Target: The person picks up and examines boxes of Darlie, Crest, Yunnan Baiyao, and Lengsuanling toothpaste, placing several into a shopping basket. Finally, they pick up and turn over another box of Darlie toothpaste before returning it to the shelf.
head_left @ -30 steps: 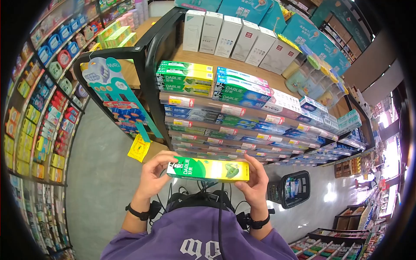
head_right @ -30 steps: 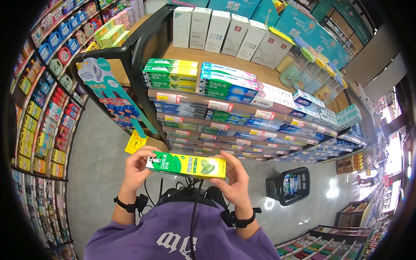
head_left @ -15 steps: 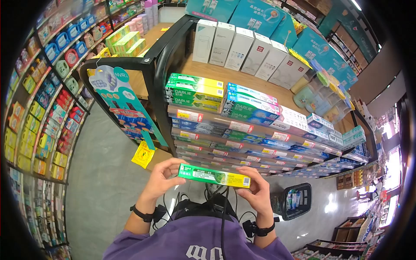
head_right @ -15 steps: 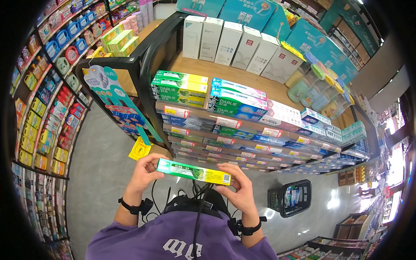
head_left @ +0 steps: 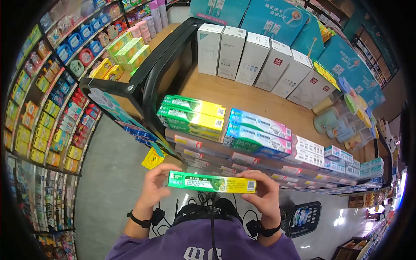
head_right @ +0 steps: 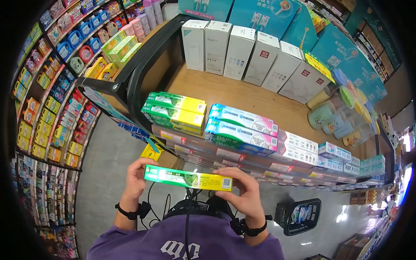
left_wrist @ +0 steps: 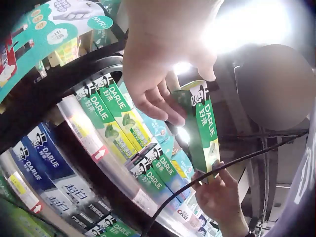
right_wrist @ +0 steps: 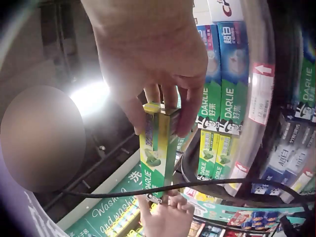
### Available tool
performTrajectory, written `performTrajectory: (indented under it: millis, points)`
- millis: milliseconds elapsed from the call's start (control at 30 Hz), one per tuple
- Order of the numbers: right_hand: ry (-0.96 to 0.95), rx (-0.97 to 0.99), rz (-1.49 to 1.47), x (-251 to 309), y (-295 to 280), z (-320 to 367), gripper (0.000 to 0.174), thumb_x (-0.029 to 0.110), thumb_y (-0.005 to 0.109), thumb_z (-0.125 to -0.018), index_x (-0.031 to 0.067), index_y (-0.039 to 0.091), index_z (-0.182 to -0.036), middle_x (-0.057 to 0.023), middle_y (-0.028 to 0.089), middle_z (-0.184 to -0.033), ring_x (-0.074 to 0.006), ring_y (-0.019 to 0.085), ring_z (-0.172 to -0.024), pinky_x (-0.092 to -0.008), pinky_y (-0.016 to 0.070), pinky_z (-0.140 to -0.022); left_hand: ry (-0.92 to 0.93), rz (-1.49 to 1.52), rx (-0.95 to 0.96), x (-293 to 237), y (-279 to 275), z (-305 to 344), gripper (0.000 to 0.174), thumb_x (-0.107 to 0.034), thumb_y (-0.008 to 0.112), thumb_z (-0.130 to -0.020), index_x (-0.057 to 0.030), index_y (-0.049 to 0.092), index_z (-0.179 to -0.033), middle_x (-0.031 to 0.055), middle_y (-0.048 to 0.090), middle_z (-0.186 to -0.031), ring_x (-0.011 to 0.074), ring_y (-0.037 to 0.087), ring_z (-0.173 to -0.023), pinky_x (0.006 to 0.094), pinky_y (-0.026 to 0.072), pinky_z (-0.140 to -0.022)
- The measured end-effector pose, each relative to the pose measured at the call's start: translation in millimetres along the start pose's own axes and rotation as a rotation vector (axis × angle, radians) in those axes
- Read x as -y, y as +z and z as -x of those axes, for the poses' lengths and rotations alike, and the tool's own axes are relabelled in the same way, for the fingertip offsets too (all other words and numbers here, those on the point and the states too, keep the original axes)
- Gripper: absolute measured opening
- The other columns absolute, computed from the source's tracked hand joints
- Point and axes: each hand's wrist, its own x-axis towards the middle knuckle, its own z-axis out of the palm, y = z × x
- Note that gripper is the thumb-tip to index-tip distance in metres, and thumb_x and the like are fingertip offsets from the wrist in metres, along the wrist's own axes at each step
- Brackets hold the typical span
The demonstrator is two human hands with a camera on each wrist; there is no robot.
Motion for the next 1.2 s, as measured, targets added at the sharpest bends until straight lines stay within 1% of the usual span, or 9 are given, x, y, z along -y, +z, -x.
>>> performTrajectory:
  millis: [100,200,367,467,600,633,767,1067,1200]
  points:
    - [-0.008,0.07,0.036,25,-10,-21,0.051,-0.002,0.08,-0.077,0.0028,0.067,-0.126,-0.0153,0.063,-0.135,-0.0262,0.06,-0.125,-0.0365,0.0498,-0.103,0.034,0.103,0.046,3,-2,-17,0.082,-0.064,0.071,-0.084,0.0087,0.061,-0.121,0.0173,0.069,-0.115,0.0245,0.068,-0.105,0.0365,0.0513,-0.096]
    - [-0.056,0.186,0.181,39,-28,-35,0.052,-0.001,0.08,-0.077,0.0031,0.067,-0.127,-0.0167,0.063,-0.137,-0.0269,0.059,-0.127,-0.0396,0.0476,-0.106,0.061,0.197,0.033,-2,17,-42,0.08,-0.062,0.071,-0.084,0.0091,0.061,-0.119,0.0177,0.068,-0.114,0.0256,0.068,-0.104,0.0367,0.0518,-0.096]
    - [0.087,0.001,-0.12,53,-65,-48,0.055,-0.007,0.076,-0.075,-0.0107,0.062,-0.128,-0.0249,0.064,-0.132,-0.0293,0.059,-0.127,-0.041,0.0425,-0.111,0.236,0.061,-0.082,-17,57,-82,0.095,-0.069,0.069,-0.085,0.0009,0.045,-0.145,0.0185,0.065,-0.125,0.0268,0.062,-0.119,0.0409,0.0454,-0.104]
    - [0.059,-0.188,-0.221,61,-83,-59,0.056,0.004,0.078,-0.08,-0.0105,0.059,-0.131,-0.0233,0.064,-0.131,-0.0269,0.06,-0.124,-0.0391,0.044,-0.109,0.35,-0.369,-0.135,-20,40,-100,0.089,-0.063,0.075,-0.083,0.0003,0.051,-0.14,0.0166,0.064,-0.129,0.0279,0.062,-0.118,0.0411,0.045,-0.102]
    - [0.063,-0.349,-0.095,82,-98,-88,0.06,0.015,0.079,-0.081,-0.0109,0.058,-0.132,-0.0187,0.066,-0.124,-0.0235,0.063,-0.116,-0.0363,0.0459,-0.105,0.527,-1.366,0.049,-44,31,-132,0.074,-0.054,0.082,-0.076,-0.0062,0.063,-0.129,0.0146,0.061,-0.135,0.0338,0.06,-0.12,0.0466,0.0453,-0.1]
    - [0.067,-0.352,-0.078,87,-101,-97,0.06,0.015,0.079,-0.081,-0.0109,0.058,-0.132,-0.0184,0.066,-0.124,-0.0232,0.063,-0.116,-0.0359,0.0458,-0.105,0.496,-1.373,0.077,-46,34,-137,0.067,-0.044,0.085,-0.074,-0.0094,0.065,-0.127,0.0131,0.06,-0.138,0.0358,0.057,-0.125,0.0491,0.0426,-0.104]
    - [0.132,-0.291,-0.012,100,-93,-136,0.053,0.008,0.075,-0.085,-0.0103,0.058,-0.132,-0.0154,0.067,-0.122,-0.0191,0.064,-0.112,-0.0327,0.0472,-0.101,0.433,-1.458,0.145,-45,23,-152,0.063,-0.038,0.082,-0.077,-0.0167,0.062,-0.132,0.0093,0.056,-0.142,0.0283,0.053,-0.132,0.0523,0.0363,-0.11]
    - [0.465,-0.018,0.084,63,-37,-231,0.044,0.004,0.072,-0.088,-0.0073,0.062,-0.129,-0.0114,0.072,-0.115,-0.0143,0.066,-0.105,-0.028,0.0498,-0.094,0.523,-1.376,0.149,-24,-3,-161,0.058,-0.031,0.083,-0.072,-0.0181,0.066,-0.126,0.0072,0.061,-0.137,0.027,0.057,-0.127,0.051,0.0385,-0.106]
    - [0.596,0.035,0.101,49,-15,-258,0.044,0.004,0.071,-0.088,-0.0074,0.062,-0.129,-0.013,0.072,-0.115,-0.0141,0.067,-0.105,-0.0273,0.0496,-0.094,0.489,-1.329,0.177,-24,-6,-159,0.062,-0.028,0.08,-0.077,-0.0166,0.062,-0.134,0.0091,0.056,-0.144,0.025,0.054,-0.132,0.049,0.0376,-0.109]
